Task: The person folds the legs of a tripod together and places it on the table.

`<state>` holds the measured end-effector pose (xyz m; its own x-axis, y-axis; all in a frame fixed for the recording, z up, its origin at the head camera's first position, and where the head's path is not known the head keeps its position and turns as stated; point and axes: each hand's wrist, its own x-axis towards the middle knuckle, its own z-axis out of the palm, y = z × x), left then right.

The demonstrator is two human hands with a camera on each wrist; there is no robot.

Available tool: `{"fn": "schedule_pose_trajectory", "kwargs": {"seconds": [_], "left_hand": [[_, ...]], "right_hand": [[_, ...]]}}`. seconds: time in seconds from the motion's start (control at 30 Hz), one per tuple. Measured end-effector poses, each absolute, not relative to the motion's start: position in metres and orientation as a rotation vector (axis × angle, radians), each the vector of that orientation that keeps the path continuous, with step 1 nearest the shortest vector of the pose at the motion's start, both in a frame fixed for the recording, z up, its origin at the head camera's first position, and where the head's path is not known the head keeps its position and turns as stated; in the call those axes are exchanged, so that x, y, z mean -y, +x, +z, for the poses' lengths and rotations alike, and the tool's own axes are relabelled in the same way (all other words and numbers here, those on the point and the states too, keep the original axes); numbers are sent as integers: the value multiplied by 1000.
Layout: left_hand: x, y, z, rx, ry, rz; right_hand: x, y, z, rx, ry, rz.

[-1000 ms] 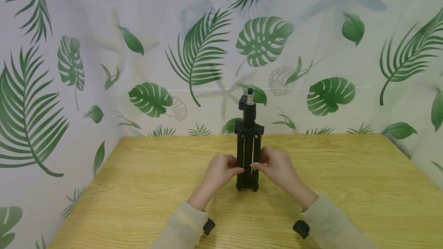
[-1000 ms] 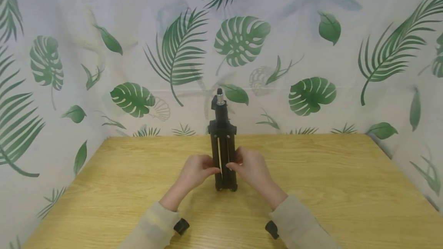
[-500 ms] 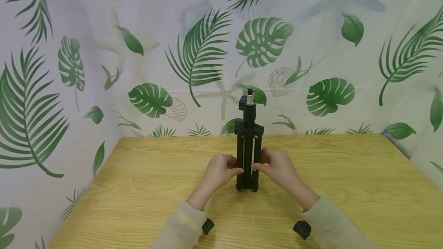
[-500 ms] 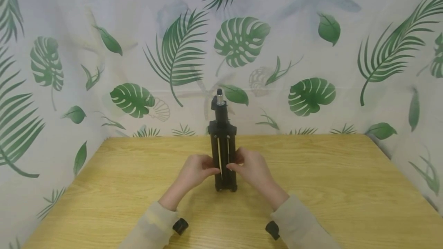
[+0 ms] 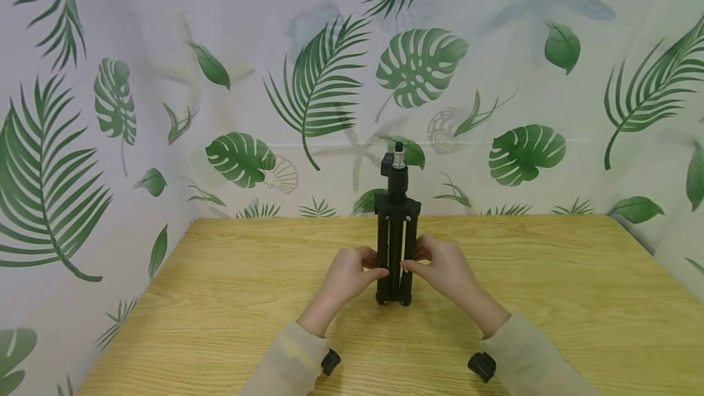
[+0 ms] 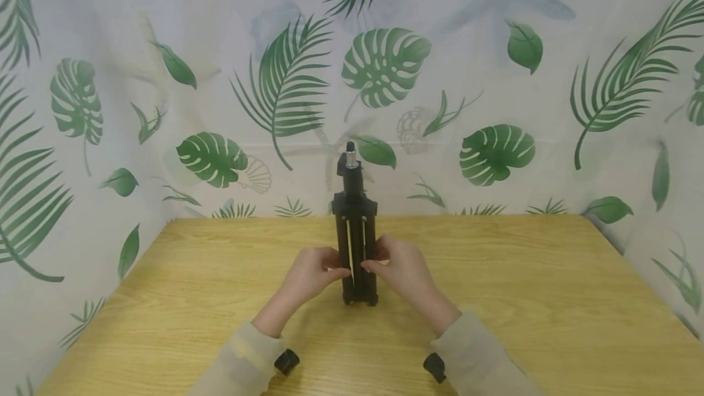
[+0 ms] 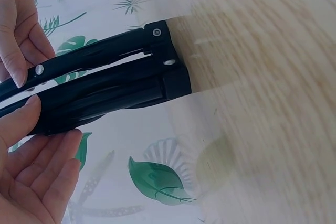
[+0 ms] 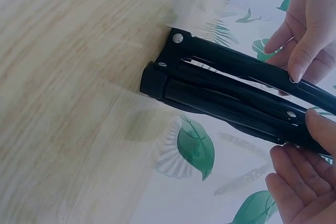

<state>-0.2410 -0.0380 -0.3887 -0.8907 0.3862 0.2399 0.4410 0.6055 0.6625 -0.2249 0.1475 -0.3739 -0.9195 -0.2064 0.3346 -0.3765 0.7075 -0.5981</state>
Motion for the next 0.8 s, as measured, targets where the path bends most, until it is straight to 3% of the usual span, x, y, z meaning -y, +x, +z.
{"fn": "schedule_pose_trajectory", "kwargs": {"seconds": [0.8], "left_hand": [[42, -240, -375, 2625, -696, -1180]], "right_hand": [[-151, -223, -377, 2745, 474, 997]]}}
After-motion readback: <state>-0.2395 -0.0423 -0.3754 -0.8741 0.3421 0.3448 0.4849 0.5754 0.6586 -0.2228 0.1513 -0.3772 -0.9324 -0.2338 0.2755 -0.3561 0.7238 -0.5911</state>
